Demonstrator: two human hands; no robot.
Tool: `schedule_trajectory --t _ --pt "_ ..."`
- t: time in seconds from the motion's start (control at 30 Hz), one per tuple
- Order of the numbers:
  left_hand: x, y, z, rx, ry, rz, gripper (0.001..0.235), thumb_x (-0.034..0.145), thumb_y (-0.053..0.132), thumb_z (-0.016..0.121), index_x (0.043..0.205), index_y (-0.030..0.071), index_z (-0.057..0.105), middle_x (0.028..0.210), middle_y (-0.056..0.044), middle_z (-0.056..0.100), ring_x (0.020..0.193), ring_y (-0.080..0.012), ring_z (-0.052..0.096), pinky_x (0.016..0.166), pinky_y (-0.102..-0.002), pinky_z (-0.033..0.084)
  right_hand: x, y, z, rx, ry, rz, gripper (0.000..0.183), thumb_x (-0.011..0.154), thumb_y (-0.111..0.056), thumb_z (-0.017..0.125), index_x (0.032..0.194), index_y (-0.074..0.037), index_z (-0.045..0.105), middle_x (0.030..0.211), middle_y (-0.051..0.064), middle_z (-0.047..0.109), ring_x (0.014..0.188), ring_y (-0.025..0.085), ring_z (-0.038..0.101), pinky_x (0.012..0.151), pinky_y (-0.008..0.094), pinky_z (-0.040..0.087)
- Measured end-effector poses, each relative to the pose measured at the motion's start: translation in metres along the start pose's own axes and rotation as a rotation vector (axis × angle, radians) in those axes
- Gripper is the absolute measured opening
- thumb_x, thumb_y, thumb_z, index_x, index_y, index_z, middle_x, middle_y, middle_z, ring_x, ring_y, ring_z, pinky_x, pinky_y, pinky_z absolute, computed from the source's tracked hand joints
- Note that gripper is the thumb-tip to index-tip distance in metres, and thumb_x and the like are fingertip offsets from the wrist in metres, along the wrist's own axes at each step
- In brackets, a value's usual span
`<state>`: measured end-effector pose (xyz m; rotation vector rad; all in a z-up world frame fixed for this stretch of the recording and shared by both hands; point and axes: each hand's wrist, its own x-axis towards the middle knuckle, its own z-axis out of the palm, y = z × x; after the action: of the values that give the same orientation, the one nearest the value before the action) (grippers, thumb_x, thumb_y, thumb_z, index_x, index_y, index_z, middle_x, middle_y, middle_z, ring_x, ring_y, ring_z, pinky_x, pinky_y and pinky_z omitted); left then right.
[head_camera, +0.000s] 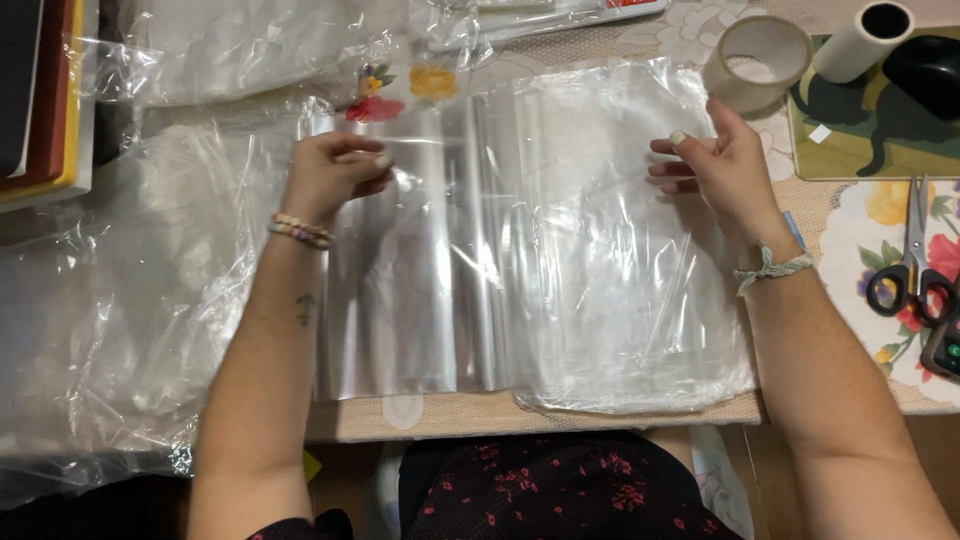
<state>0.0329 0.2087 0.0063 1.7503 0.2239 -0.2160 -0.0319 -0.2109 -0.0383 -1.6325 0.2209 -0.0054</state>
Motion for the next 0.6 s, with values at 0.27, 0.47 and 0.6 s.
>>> schedule_trajectory --t 0.27,0.47,0.6 --pt "0.008 -0.036 -0.089 0.557 0.277 -0.048 0.029 0.081 -0.004 0.077 0.107 0.006 0.069 0.082 -0.006 0.062 0.076 -0.0192 0.071 0.068 -0.034 0.064 -0.032 -0.078 0.005 -0.339 -0.199 0.329 0.024 0.104 -0.012 0.055 0.118 0.0 0.069 0.11 0.017 0.075 0.092 0.027 0.07 0.081 0.035 0.053" --pt "0.002 -0.04 -0.059 1.053 0.306 0.31 0.036 0.085 0.013 0.079 0.117 0.003 0.066 0.097 -0.016 0.071 0.083 -0.0326 0.069 0.066 -0.047 0.057 -0.023 -0.073 0.004 -0.392 -0.356 0.338 0.025 0.103 -0.005 0.055 0.112 0.009 0.074 0.097 0.026 0.077 0.076 0.03 0.068 0.068 0.036 0.054" --pt "-0.026 -0.014 -0.017 0.491 -0.032 0.308 0.047 0.091 0.041 0.079 0.122 0.007 0.068 0.105 -0.016 0.073 0.1 -0.0309 0.071 0.083 -0.043 0.058 -0.025 -0.086 0.068 -0.374 -0.428 0.094 0.022 0.096 -0.01 0.065 0.095 0.011 0.072 0.075 0.029 0.072 0.066 0.034 0.074 0.062 0.042 0.06"
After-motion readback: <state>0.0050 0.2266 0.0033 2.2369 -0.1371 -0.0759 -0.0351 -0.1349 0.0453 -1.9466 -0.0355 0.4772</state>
